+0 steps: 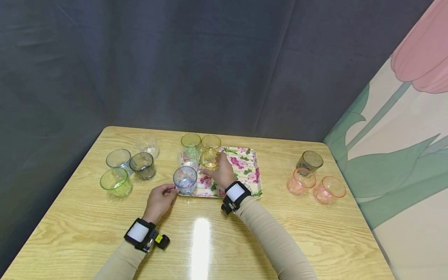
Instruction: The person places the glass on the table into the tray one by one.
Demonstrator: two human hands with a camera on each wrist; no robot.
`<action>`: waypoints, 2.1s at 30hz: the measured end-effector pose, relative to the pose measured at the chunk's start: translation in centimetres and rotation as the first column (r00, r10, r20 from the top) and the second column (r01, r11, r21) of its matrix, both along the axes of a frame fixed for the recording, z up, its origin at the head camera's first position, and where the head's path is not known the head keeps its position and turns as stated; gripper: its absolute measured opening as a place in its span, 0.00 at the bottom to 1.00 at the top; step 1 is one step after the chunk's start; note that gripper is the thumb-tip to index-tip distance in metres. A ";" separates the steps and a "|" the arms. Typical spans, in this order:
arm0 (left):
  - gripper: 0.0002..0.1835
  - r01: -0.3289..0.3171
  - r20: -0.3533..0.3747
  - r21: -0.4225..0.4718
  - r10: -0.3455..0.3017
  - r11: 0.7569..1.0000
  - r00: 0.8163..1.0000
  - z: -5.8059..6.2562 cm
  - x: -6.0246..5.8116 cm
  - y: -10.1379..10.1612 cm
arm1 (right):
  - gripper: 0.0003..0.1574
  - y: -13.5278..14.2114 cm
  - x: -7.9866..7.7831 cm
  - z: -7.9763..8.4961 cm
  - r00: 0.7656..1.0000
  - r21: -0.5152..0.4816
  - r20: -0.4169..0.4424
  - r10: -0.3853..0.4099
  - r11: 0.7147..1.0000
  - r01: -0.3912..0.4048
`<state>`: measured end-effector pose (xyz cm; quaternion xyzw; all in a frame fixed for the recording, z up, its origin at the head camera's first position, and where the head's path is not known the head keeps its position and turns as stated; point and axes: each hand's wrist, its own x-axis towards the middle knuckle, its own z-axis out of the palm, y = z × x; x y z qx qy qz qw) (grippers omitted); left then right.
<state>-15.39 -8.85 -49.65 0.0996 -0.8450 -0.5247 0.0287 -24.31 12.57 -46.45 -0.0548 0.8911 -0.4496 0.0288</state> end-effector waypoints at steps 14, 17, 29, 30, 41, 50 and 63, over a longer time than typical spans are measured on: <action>0.12 -0.001 -0.007 -0.005 0.000 1.000 1.000 0.1 0.0 0.0 | 0.55 0.0 0.0 -0.2 1.000 -0.002 -0.001 -0.006 1.000 0.006; 0.12 -0.003 -0.005 -0.005 0.003 1.000 1.000 0.1 0.0 0.0 | 0.54 -0.1 0.1 -0.2 1.000 -0.005 -0.006 -0.006 1.000 0.006; 0.12 -0.008 0.007 -0.006 0.008 1.000 1.000 0.1 0.0 0.1 | 0.55 -0.3 0.3 0.1 1.000 0.015 -0.009 -0.017 1.000 0.017; 0.12 -0.010 0.012 -0.004 0.010 1.000 1.000 0.2 0.0 0.1 | 0.55 -0.4 0.3 0.1 1.000 0.015 -0.007 -0.018 1.000 0.018; 0.12 -0.004 0.012 0.006 0.004 1.000 1.000 0.3 0.0 0.1 | 0.53 -0.6 0.4 0.2 1.000 0.031 -0.020 -0.023 0.999 0.023; 0.13 -0.004 0.017 0.002 0.004 1.000 1.000 0.3 0.1 0.1 | 0.53 -0.7 0.3 0.0 0.999 0.039 -0.015 -0.030 0.999 0.031; 0.12 -0.014 0.016 -0.005 0.014 1.000 1.000 -0.2 -0.4 0.0 | 0.62 -0.6 0.5 0.2 0.999 0.028 -0.043 -0.014 0.999 0.015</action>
